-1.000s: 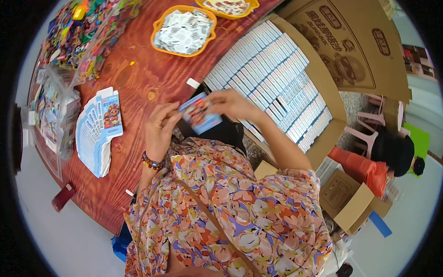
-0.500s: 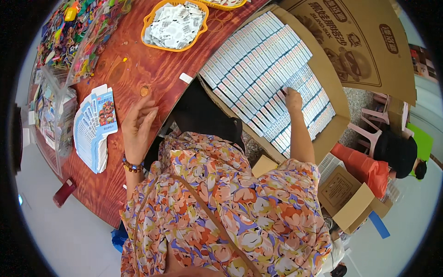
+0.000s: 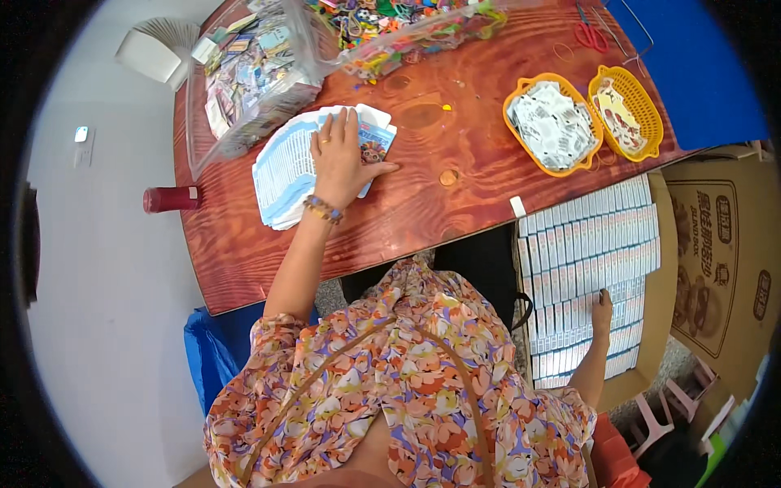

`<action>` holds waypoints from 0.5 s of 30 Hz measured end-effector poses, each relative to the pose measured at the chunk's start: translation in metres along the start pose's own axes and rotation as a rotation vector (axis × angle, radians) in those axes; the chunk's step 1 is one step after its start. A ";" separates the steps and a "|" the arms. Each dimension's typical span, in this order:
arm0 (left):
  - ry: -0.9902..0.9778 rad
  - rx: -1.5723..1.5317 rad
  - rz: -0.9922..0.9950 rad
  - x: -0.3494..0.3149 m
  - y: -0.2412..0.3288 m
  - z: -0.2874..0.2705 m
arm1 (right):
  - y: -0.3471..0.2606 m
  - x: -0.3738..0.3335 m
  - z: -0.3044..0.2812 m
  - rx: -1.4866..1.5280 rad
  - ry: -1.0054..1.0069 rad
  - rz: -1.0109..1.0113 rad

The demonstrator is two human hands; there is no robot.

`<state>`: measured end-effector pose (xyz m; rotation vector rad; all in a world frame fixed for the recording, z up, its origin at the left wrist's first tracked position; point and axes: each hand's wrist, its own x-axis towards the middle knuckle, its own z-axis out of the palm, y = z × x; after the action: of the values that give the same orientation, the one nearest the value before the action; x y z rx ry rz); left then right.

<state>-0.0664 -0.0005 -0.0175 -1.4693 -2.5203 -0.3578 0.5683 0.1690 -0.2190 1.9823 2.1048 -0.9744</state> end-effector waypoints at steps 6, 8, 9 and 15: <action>0.000 -0.096 -0.097 0.004 -0.003 0.017 | 0.030 0.002 -0.003 -0.072 0.253 0.015; 0.065 -0.183 -0.091 0.007 0.000 0.014 | 0.054 0.003 -0.026 -0.114 0.518 0.016; 0.073 -0.160 -0.101 0.004 0.000 0.006 | 0.025 0.008 -0.030 -0.022 0.646 -0.084; 0.205 -0.485 0.046 0.000 0.001 -0.012 | -0.311 -0.043 -0.107 0.625 0.379 -0.640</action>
<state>-0.0648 -0.0034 -0.0064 -1.5416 -2.3286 -1.1129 0.3259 0.1996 0.0047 1.8362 3.0536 -1.6292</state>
